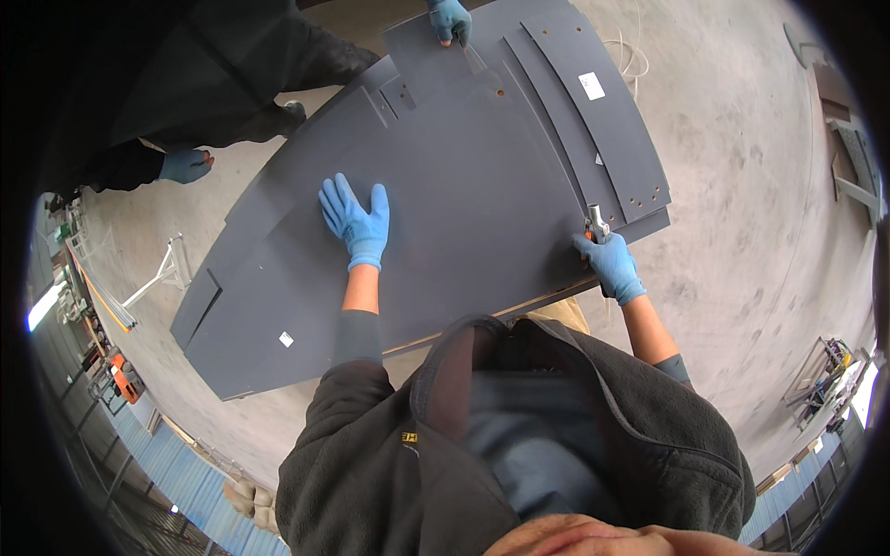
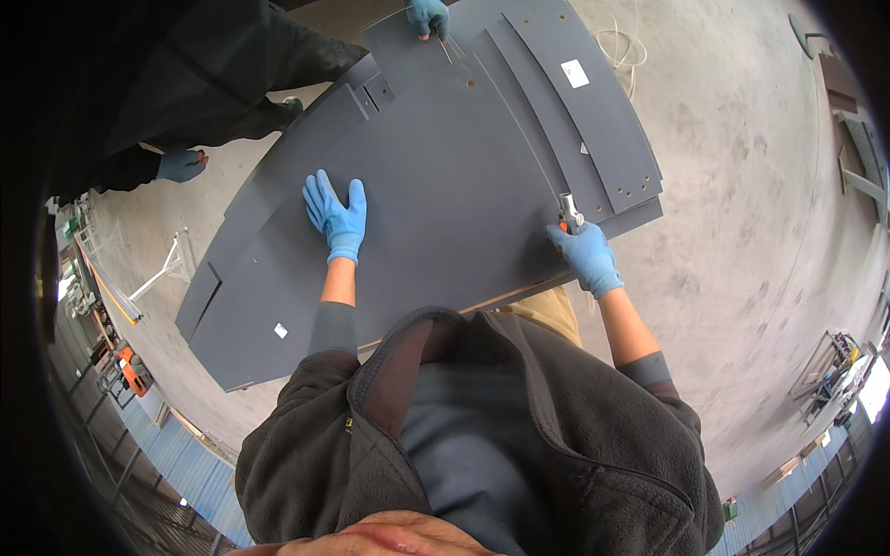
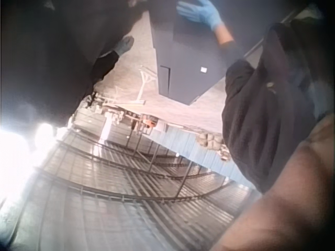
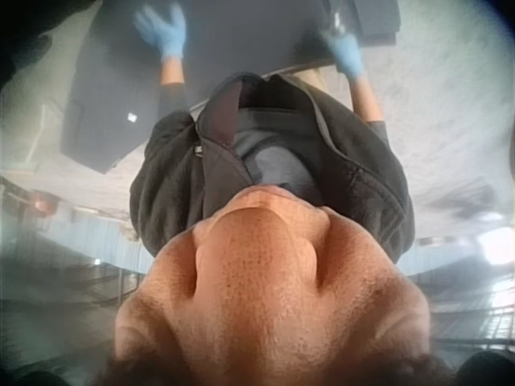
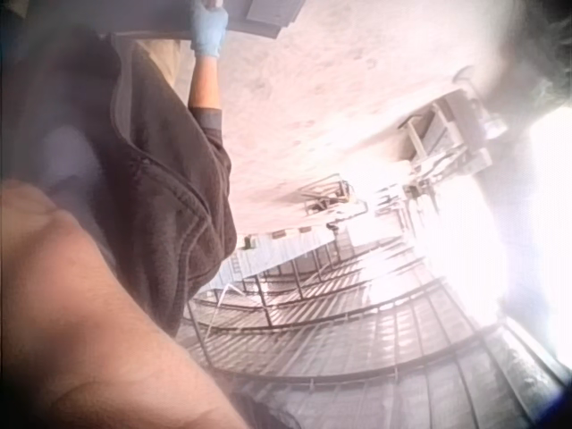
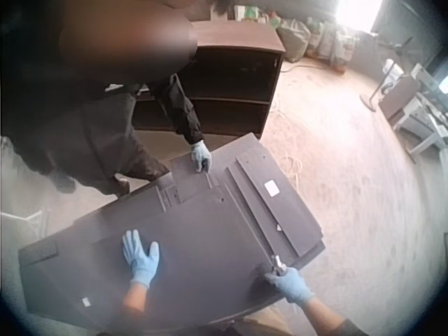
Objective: The person lifts and stacks large gray panels on a workbench, using a handheld tool to mark or align them. They repeatedly lift panels, place them in a stack, and adjust alignment while a coworker assists nearby.
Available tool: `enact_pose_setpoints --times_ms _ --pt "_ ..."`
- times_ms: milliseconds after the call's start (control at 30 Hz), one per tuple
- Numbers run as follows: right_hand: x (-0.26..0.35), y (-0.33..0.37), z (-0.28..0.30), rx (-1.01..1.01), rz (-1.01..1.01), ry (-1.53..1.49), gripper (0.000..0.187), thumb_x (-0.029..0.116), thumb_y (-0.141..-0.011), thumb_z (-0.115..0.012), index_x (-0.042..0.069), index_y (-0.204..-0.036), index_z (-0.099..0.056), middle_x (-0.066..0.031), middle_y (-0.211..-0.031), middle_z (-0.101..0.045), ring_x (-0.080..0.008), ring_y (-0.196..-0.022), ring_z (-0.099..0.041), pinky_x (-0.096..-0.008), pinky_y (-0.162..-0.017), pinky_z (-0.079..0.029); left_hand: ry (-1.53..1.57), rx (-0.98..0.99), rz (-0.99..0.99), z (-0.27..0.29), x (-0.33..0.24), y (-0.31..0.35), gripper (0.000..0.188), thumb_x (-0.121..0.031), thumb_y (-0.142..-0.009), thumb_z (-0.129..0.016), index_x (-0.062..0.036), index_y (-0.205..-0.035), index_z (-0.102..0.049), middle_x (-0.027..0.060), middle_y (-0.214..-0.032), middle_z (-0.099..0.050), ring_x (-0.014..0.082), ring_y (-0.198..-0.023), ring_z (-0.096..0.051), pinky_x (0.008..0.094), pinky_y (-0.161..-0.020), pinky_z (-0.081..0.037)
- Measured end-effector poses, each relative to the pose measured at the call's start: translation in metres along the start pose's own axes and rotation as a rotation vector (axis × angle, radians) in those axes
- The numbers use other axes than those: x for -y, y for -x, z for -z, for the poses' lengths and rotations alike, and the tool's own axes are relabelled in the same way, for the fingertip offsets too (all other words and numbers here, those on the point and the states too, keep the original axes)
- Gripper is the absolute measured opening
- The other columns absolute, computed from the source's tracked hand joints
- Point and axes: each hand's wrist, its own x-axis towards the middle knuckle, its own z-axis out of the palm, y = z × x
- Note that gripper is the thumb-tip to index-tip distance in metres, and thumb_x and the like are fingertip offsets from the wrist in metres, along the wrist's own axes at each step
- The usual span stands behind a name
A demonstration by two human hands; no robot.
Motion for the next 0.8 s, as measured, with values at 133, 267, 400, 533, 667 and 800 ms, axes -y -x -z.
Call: enact_pose_setpoints --times_ms 133,267,400,533,667,800 --pt "-0.001 0.003 0.001 0.007 -0.021 -0.006 0.032 0.033 -0.094 -0.076 0.003 -0.088 -0.070 -0.0022 -0.074 -0.066 -0.0125 -0.068 -0.060 -0.0328 -0.067 -0.049 -0.003 0.035 -0.041 0.000 -0.010 -0.006 0.090 -0.063 -0.101 -0.060 -0.0046 -0.165 -0.039 0.0258 -0.172 -0.032 0.0456 -0.161 -0.026 0.0550 -0.129 -0.024" --pt "-0.011 0.000 -0.004 0.009 -0.028 -0.004 0.033 0.035 -0.094 -0.076 0.002 -0.089 -0.070 -0.0026 -0.074 -0.066 -0.0131 -0.069 -0.060 -0.0338 -0.068 -0.049 0.020 0.044 -0.075 -0.002 -0.017 -0.015 0.091 -0.063 -0.100 -0.060 -0.0033 -0.165 -0.037 0.0268 -0.172 -0.031 0.0466 -0.161 -0.025 0.0569 -0.129 -0.022" --pt "-0.025 -0.022 -0.015 -0.028 -0.036 0.028 0.038 0.039 -0.092 -0.076 0.001 -0.089 -0.071 -0.0034 -0.075 -0.067 -0.0148 -0.069 -0.060 -0.0359 -0.068 -0.049 0.016 0.058 -0.108 -0.013 -0.030 -0.026 0.090 -0.064 -0.100 -0.060 -0.0057 -0.166 -0.038 0.0252 -0.174 -0.030 0.0446 -0.162 -0.023 0.0550 -0.131 -0.019" --pt "-0.032 -0.058 -0.027 -0.026 -0.046 -0.038 0.040 0.040 -0.091 -0.076 0.000 -0.091 -0.072 -0.0037 -0.074 -0.067 -0.0161 -0.069 -0.059 -0.0372 -0.069 -0.049 -0.004 0.156 -0.132 -0.028 -0.043 -0.021 0.091 -0.064 -0.100 -0.060 -0.0073 -0.167 -0.035 0.0251 -0.175 -0.026 0.0441 -0.164 -0.019 0.0555 -0.132 -0.016" --pt "-0.030 -0.093 -0.038 -0.037 -0.045 -0.041 0.042 0.042 -0.090 -0.077 0.000 -0.094 -0.074 -0.0056 -0.075 -0.068 -0.0174 -0.072 -0.061 -0.0384 -0.071 -0.050 -0.014 0.215 -0.118 -0.042 -0.044 -0.002 0.094 -0.064 -0.098 -0.061 -0.0083 -0.168 -0.033 0.0255 -0.176 -0.023 0.0458 -0.164 -0.016 0.0572 -0.132 -0.013" --pt "-0.020 -0.113 -0.045 -0.035 0.005 0.133 0.043 0.042 -0.090 -0.075 0.000 -0.098 -0.076 -0.0137 -0.082 -0.075 -0.0249 -0.080 -0.071 -0.0409 -0.078 -0.055 -0.061 0.384 -0.125 -0.061 -0.041 0.018 0.106 -0.069 -0.096 -0.061 -0.0082 -0.172 -0.020 0.0283 -0.177 -0.013 0.0501 -0.164 -0.007 0.0592 -0.132 -0.008"
